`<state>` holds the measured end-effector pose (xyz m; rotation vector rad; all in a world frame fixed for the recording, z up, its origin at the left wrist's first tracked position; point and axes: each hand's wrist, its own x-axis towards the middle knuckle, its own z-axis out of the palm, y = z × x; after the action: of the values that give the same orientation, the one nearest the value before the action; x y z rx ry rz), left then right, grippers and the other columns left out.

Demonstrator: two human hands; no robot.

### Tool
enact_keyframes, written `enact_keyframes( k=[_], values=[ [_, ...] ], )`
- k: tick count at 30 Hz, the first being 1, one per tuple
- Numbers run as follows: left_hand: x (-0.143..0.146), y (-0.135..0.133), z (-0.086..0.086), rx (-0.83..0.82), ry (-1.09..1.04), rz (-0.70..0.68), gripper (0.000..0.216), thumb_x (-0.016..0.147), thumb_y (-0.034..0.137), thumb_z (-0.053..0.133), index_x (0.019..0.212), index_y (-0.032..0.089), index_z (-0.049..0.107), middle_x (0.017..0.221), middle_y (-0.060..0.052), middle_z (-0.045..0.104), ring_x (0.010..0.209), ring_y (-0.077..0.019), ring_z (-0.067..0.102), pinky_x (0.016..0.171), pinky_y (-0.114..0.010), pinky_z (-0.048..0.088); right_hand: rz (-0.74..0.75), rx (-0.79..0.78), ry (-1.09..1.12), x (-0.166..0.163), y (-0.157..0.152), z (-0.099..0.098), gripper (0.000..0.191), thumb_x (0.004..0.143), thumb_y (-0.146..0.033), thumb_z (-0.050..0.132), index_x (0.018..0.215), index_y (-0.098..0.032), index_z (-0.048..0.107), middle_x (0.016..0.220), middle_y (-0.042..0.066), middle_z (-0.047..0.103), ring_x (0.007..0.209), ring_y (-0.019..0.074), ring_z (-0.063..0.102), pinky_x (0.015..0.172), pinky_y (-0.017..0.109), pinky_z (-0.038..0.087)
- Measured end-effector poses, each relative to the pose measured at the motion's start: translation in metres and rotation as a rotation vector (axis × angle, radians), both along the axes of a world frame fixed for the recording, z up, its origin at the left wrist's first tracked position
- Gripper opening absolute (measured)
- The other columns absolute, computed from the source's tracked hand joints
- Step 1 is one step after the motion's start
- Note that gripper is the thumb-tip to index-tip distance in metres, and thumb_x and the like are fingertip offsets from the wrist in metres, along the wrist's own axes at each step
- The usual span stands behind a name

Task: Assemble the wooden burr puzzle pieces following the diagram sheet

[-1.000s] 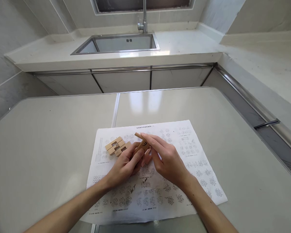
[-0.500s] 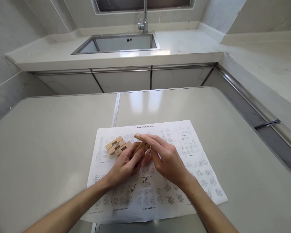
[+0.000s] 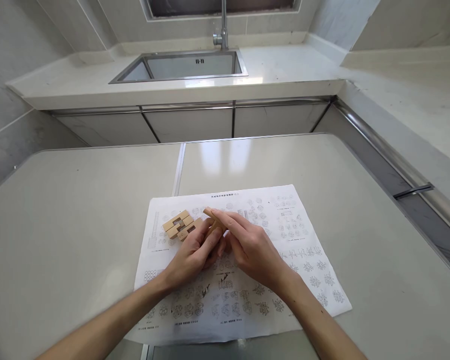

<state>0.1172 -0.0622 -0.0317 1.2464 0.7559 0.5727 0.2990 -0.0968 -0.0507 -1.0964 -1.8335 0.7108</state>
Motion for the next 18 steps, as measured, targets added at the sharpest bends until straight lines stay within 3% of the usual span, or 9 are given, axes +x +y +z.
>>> enact_keyframes(
  k=[10, 14, 18],
  values=[
    [0.0017, 0.0010, -0.0004, -0.024, -0.016, 0.030, 0.033, 0.109, 0.049, 0.054, 0.092, 0.021, 0.049, 0.074, 0.004, 0.056, 0.052, -0.0076, 0.039, 0.050, -0.024, 0.032, -0.057, -0.027, -0.033, -0.0033, -0.0009, 0.0000, 0.064, 0.108, -0.007, 0.037, 0.164, -0.038, 0.041, 0.153, 0.005, 0.064, 0.119, 0.0226, 0.074, 0.093, 0.040, 0.069],
    [0.0015, 0.0014, 0.0006, -0.018, -0.024, 0.017, 0.033, 0.109, 0.049, 0.054, 0.094, 0.020, 0.050, 0.077, 0.004, 0.056, 0.052, -0.0071, 0.040, 0.050, -0.024, 0.033, -0.173, -0.023, -0.031, -0.0037, -0.0017, -0.0030, 0.057, 0.111, -0.014, 0.039, 0.162, -0.037, 0.045, 0.141, 0.006, 0.073, 0.095, 0.0213, 0.078, 0.082, 0.039, 0.070],
    [0.0025, 0.0013, -0.0013, -0.018, -0.057, 0.016, 0.032, 0.110, 0.050, 0.051, 0.103, 0.019, 0.054, 0.076, 0.004, 0.056, 0.050, -0.0068, 0.038, 0.049, -0.023, 0.032, -0.293, -0.016, -0.033, -0.0023, -0.0021, -0.0061, 0.053, 0.112, -0.018, 0.040, 0.161, -0.033, 0.048, 0.137, 0.008, 0.074, 0.095, 0.0234, 0.077, 0.081, 0.040, 0.069]
  ],
)
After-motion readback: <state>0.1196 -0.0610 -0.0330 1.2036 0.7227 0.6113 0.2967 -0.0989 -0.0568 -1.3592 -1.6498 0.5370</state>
